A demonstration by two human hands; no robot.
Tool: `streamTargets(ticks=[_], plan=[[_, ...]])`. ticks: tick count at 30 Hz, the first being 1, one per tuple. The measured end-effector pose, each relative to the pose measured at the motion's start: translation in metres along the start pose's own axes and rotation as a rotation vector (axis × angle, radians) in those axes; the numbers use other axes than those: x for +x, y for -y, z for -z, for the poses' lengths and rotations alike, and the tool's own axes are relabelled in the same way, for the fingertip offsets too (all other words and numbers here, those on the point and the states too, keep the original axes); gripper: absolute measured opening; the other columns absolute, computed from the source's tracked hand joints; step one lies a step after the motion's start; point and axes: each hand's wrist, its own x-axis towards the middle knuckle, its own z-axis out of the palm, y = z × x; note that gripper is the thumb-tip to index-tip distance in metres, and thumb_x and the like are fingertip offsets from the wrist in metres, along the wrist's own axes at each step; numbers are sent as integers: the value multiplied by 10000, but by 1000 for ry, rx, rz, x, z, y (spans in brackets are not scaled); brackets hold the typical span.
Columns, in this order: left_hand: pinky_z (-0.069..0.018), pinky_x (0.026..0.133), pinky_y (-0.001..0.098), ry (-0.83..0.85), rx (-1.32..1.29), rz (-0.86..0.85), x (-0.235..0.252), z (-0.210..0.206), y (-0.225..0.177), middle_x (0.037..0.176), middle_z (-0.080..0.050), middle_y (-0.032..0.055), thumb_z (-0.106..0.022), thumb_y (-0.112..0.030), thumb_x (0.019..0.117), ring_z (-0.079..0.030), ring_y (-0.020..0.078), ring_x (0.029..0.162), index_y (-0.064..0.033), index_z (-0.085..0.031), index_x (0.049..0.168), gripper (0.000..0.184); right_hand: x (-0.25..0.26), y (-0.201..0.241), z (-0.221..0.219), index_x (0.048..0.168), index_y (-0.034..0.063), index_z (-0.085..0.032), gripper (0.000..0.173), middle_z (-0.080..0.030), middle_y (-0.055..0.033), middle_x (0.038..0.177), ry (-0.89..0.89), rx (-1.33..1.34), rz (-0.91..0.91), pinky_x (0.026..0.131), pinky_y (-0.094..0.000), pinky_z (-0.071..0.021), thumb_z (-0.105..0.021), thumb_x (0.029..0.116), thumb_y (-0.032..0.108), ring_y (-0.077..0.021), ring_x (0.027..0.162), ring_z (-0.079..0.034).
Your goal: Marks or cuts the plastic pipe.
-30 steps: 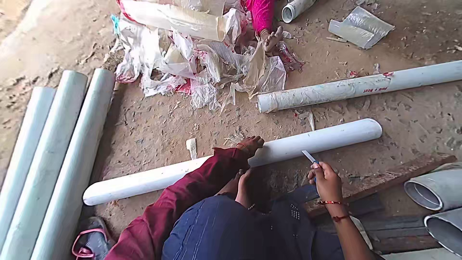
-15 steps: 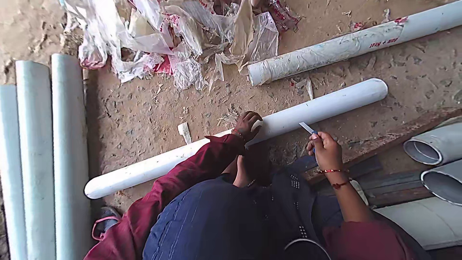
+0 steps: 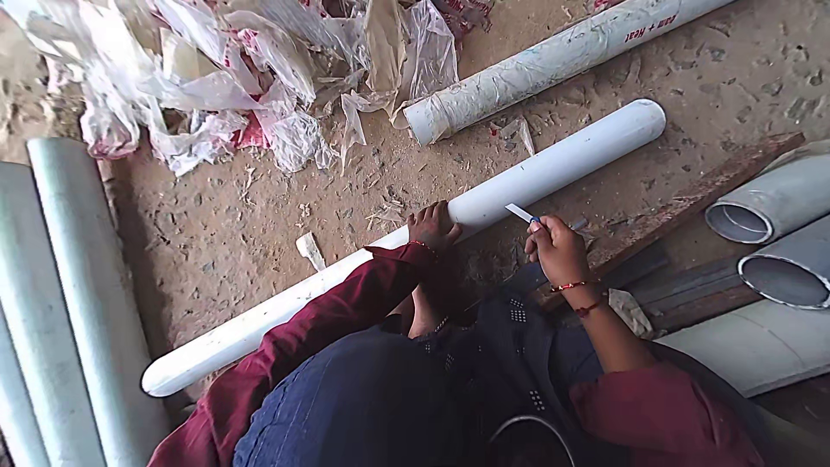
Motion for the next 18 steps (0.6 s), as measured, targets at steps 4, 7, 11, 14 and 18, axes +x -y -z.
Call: streamTargets(ticks=[4, 7, 11, 14, 18], plan=[[-234, 1190, 652, 51, -25, 15, 2, 6, -3, 1600, -439, 147, -589, -393, 1021, -390, 369, 1486, -115, -408, 1576, 647, 0, 1, 0, 1139, -85, -613, 277, -641, -49, 741, 1, 9, 18, 610, -224, -516, -421, 1113, 113, -58, 581, -595], [-260, 1165, 648, 81, -42, 3, 3, 10, -6, 1613, -430, 110, -576, -371, 1024, -382, 351, 1491, -166, -415, 1582, 615, -1, -2, -1, 1154, -100, -603, 286, -638, -60, 747, -8, 19, 43, 595, -231, -524, -417, 1111, 112, -62, 579, -601], [-265, 1160, 645, 120, -71, 6, 2, 16, -9, 1626, -414, 94, -564, -378, 1022, -376, 348, 1493, -184, -414, 1584, 614, -1, -4, -1, 1147, -113, -596, 290, -634, -70, 742, -21, 13, 55, 586, -240, -521, -415, 1109, 111, -70, 566, -593], [-252, 1172, 638, 143, -66, 16, 2, 19, -10, 1630, -409, 97, -567, -383, 1018, -370, 348, 1498, -177, -407, 1586, 624, 0, -5, -2, 1156, -116, -588, 289, -628, -68, 744, -17, 14, 35, 582, -233, -513, -415, 1111, 111, -63, 564, -582], [-257, 1180, 625, 141, -63, -16, 2, 18, -8, 1629, -408, 113, -509, -305, 1043, -373, 347, 1500, -160, -398, 1588, 575, 0, -6, -2, 1150, -110, -593, 286, -625, -60, 722, -28, 6, 19, 576, -241, -511, -416, 1111, 110, -70, 555, -581]])
